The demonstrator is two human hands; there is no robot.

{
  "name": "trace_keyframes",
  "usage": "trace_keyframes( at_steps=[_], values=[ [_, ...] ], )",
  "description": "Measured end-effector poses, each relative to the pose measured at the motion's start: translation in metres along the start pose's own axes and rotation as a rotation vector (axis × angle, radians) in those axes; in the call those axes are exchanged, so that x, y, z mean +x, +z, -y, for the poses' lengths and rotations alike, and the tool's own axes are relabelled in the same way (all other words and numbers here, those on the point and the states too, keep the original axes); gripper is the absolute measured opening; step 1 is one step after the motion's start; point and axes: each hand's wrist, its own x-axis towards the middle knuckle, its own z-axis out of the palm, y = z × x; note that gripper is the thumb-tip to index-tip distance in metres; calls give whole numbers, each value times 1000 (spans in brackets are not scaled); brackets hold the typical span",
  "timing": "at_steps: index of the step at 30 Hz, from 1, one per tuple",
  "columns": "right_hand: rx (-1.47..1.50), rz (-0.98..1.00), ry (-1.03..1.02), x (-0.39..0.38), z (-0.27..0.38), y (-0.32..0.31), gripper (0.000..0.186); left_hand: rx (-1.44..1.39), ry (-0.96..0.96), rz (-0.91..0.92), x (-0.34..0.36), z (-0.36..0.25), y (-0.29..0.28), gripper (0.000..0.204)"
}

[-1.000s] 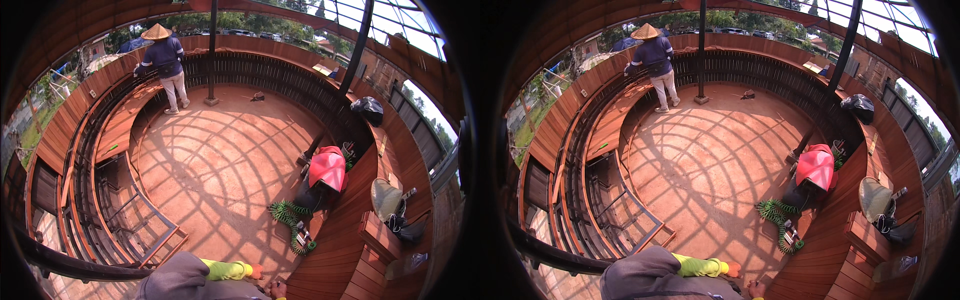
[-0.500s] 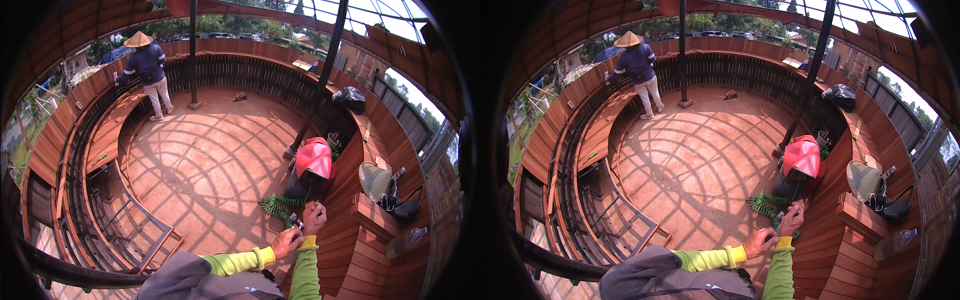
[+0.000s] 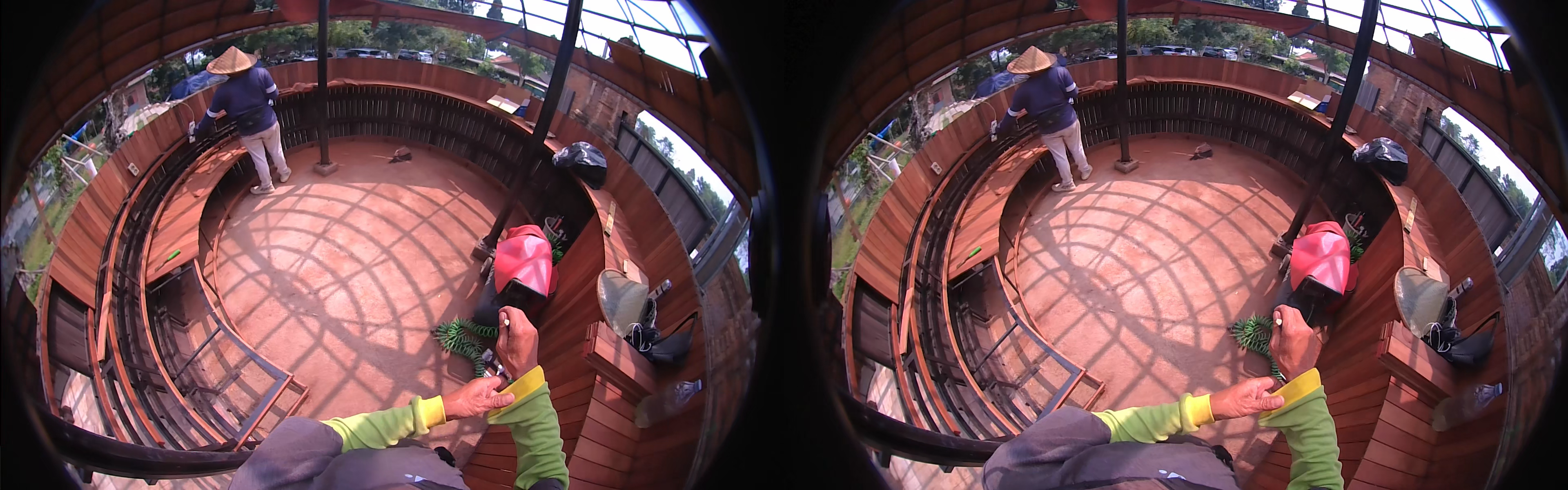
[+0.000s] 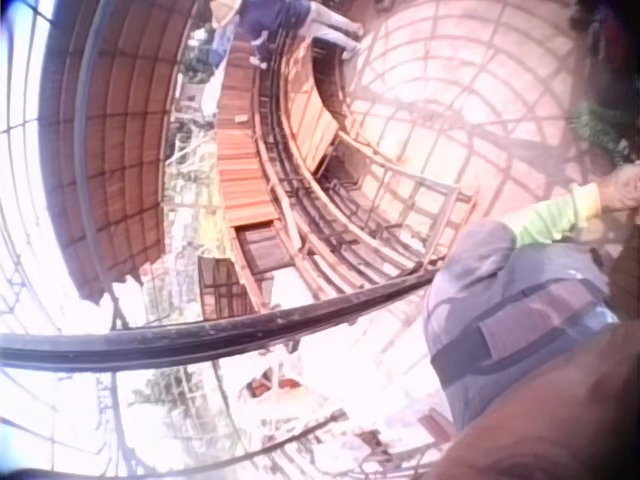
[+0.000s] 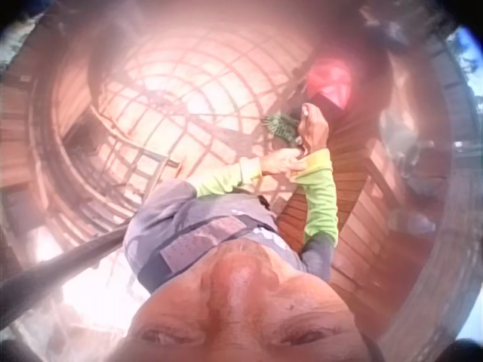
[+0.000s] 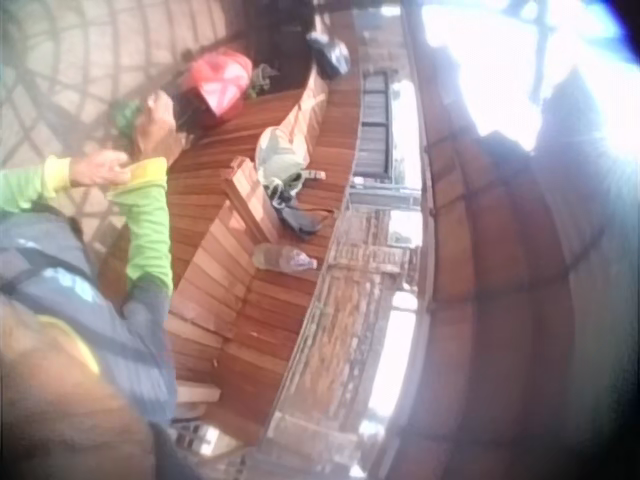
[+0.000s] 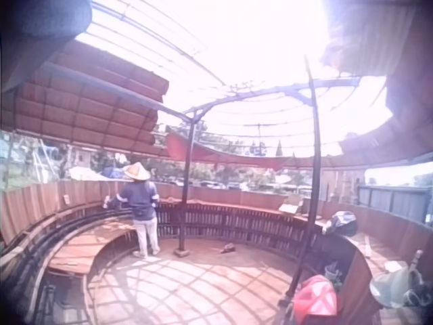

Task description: The person installs wooden planks onto a curved wooden structure. They position a plank, mark it with a pen, and use a metal square to measure and mark another plank. The person also uses a sanding block to smooth the edges of a plank.

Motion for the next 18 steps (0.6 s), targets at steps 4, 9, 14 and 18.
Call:
trace_keyframes(
  at_steps=[4, 9, 14, 18],
  values=[
    [-168, 293, -281, 31, 23, -16, 14, -45, 76, 182, -13, -68, 20, 37],
    [-318, 333, -570, 101, 97, -55, 21, -252, 314, 170, -39, -111, 39, 35],
    [-221, 331, -833, 117, 202, -102, 22, 133, 243, 438, -73, -165, 54, 48],
    [109, 394, -907, 121, 244, -121, 17, 217, 411, 470, -94, -192, 66, 49]
  ],
)
